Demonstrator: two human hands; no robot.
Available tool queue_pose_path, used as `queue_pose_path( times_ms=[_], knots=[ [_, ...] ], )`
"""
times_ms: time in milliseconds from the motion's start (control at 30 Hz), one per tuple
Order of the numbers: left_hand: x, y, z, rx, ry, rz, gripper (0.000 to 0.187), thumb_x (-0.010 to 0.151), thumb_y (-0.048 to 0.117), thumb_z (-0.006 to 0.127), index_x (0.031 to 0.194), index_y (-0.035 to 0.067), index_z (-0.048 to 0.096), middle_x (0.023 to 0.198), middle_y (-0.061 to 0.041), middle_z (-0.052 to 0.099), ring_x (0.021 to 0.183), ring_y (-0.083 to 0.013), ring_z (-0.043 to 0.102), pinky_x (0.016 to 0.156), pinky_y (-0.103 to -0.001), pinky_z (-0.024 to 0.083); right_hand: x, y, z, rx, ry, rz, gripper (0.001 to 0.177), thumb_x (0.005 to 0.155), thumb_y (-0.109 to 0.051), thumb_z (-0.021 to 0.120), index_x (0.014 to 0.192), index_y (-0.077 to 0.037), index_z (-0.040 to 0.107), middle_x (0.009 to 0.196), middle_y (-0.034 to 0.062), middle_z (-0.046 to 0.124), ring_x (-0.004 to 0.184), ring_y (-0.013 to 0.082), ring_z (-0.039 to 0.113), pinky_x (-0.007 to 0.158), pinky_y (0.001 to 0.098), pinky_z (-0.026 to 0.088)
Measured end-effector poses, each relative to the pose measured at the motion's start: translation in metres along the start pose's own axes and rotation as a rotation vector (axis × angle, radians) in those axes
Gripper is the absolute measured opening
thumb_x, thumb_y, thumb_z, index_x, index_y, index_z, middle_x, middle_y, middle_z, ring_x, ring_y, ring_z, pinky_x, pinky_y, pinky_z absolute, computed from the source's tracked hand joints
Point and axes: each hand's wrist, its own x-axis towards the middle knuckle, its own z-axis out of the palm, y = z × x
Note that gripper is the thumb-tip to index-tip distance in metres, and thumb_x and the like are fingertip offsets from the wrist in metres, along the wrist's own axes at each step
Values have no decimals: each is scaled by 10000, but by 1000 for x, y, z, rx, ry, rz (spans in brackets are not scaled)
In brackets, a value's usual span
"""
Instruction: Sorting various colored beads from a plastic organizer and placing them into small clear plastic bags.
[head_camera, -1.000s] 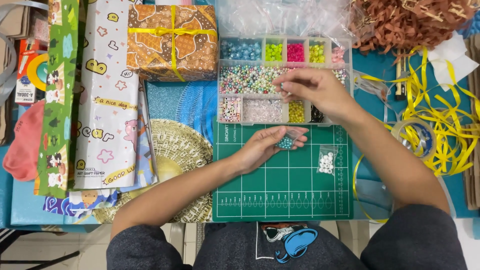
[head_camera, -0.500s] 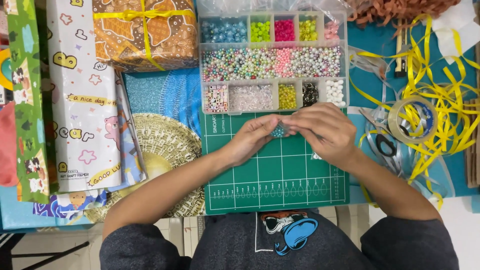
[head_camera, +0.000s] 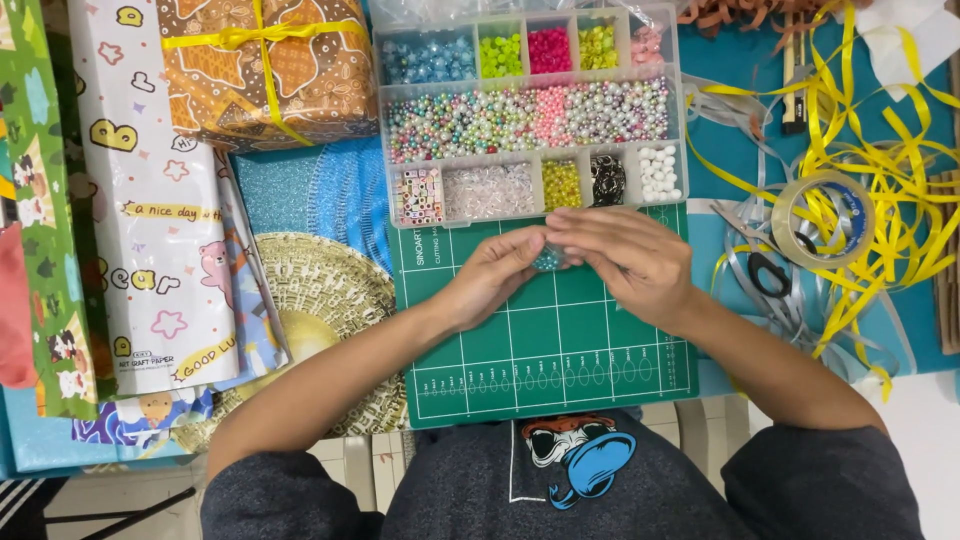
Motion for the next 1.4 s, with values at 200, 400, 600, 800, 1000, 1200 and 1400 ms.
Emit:
queue_pose_path(
  times_ms=[200,400,600,800,1000,1200,1400],
  knots=[
    [1,-4,-4,9,-23,7,360,1084,249,551,1332,10,659,1203,-56,704,1120,-100,630,1070,-360,494,1,-3,6,-27,-1,2,192,974,-11,649,1126,15,764,1180,201,759,1157,392,700,907,490,596],
    [-3,10,8,-35,-27,32,349,1085,263,548,1303,12,655,1194,-90,701,1140,-145,659,1057,-351,521,-12,14,1,-22,-2,23,211,900,-60,768,1100,3,749,1203,177,737,1140,373,702,913,490,584],
    [-3,9,9,12,-54,45,348,1093,238,531,1329,4,633,1229,-101,699,1151,-152,663,1054,-343,531,-13,24,-8,-114,-57,49,138,864,-113,836,979,-72,771,1183,90,668,1056,306,692,876,435,592],
    [-11,18,21,158,-174,78,327,1026,49,582,1334,-61,580,1220,-262,689,1050,-358,711,951,-445,599,-7,13,-18,120,-56,371,115,889,-29,793,910,2,684,940,140,764,833,240,738,794,378,569],
    [-13,6,19,290,-157,153,503,909,-9,723,1378,-19,541,1274,-198,666,1094,-309,715,994,-411,583,-5,7,-29,285,-103,436,195,864,45,774,1020,7,664,853,156,769,702,196,729,732,359,605],
    [-14,29,18,329,-229,188,432,1083,377,477,1408,92,477,1548,-156,439,1395,-359,543,1058,-486,598,30,11,-95,207,-514,737,566,777,-42,796,1298,-72,578,890,100,800,846,200,804,859,336,669],
    [-16,28,22,393,-190,223,373,1082,341,478,1312,54,537,1342,-152,585,1212,-288,660,999,-398,604,31,-2,-91,111,-666,756,343,769,-182,818,1102,-126,762,855,59,855,803,148,846,860,288,693]
  ],
)
